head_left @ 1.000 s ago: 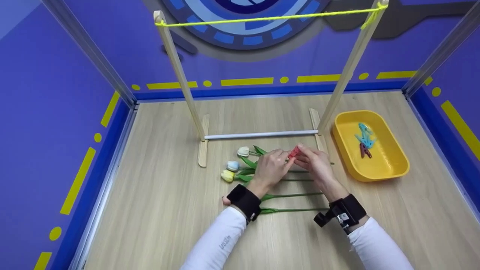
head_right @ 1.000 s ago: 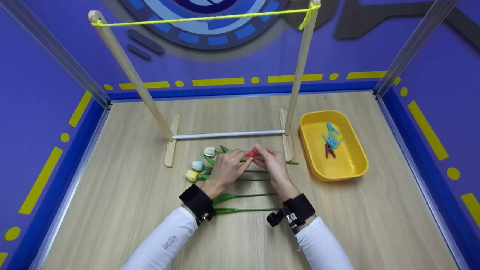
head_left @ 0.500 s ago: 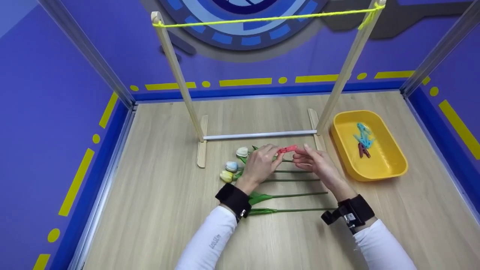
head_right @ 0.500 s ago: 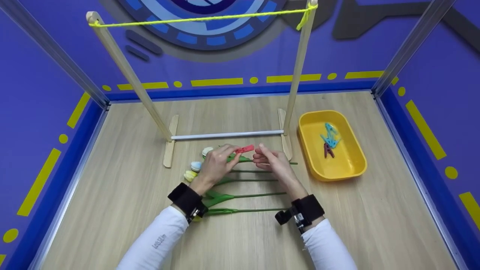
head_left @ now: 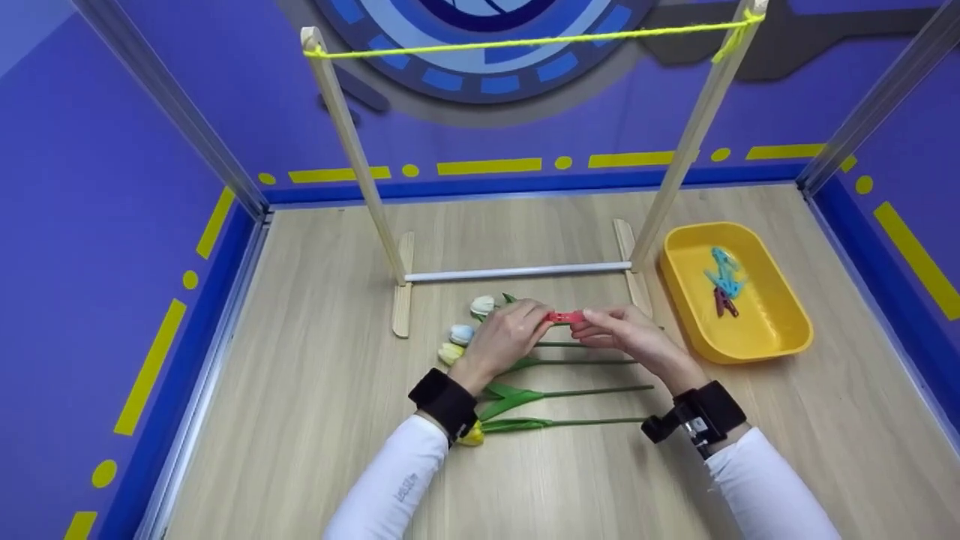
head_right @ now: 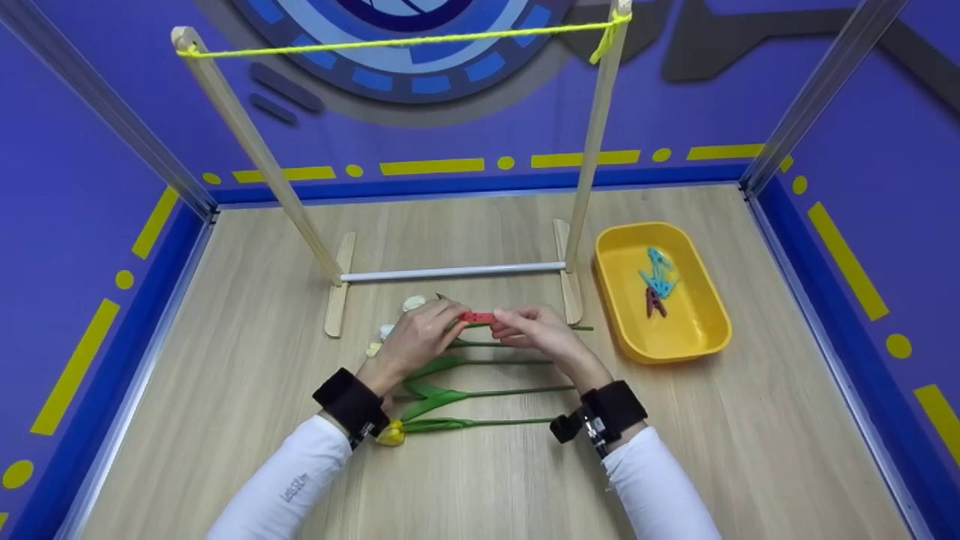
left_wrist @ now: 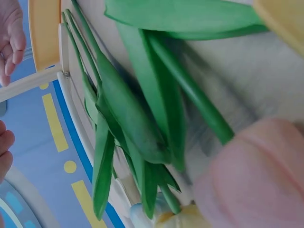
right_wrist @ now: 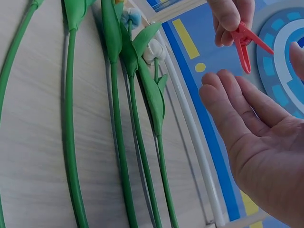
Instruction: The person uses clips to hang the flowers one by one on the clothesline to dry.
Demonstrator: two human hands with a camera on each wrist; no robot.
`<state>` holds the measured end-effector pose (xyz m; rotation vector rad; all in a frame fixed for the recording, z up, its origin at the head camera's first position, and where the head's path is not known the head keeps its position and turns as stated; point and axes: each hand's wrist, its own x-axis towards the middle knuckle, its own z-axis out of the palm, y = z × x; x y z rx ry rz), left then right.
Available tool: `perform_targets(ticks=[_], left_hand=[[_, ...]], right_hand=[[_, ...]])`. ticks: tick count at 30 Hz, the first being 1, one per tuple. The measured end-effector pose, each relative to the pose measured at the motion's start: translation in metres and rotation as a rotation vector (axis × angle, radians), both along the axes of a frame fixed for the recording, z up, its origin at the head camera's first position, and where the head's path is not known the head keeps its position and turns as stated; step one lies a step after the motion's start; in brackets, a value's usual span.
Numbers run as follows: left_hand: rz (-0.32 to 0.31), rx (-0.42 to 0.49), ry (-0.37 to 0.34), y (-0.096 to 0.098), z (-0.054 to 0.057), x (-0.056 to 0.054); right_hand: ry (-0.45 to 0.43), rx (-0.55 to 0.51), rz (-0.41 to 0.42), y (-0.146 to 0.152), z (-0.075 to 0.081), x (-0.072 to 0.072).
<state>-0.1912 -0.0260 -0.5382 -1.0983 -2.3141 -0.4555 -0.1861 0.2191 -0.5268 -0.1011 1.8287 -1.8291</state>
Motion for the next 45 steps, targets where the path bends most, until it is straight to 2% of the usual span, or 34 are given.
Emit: perform_targets(ticks=[4, 16, 25, 32, 35, 42, 45], left_hand=[[-0.012, 0.014, 0.012, 0.001, -0.001, 0.0], [-0.013, -0.03, 0.019, 0.005, 0.001, 0.004], [-0.021, -0.014, 0.016, 0.007, 0.0, 0.004], [0.003, 0.011, -0.01, 0.002, -0.001, 0.003], [0.009, 0.021, -0.03, 0.0, -0.002, 0.001], [0.053, -0.016, -0.101, -0.003, -0.007, -0.002], [0.069, -0.03, -0.133, -0.005, -0.01, -0.004]], right_hand=[[0.015, 0.043, -0.016, -0.005, 0.0, -0.002], [0.018, 0.115, -0.025, -0.003, -0.004, 0.001], [0.093, 0.156, -0.034, 0.003, -0.003, 0.006], [0.145, 0.174, -0.097, 0.01, -0.001, 0.009], [0.195, 0.204, -0.136, 0.013, -0.001, 0.01], [0.382, 0.395, -0.188, 0.017, -0.003, 0.013], [0.43, 0.392, -0.207, 0.018, -0.004, 0.014]])
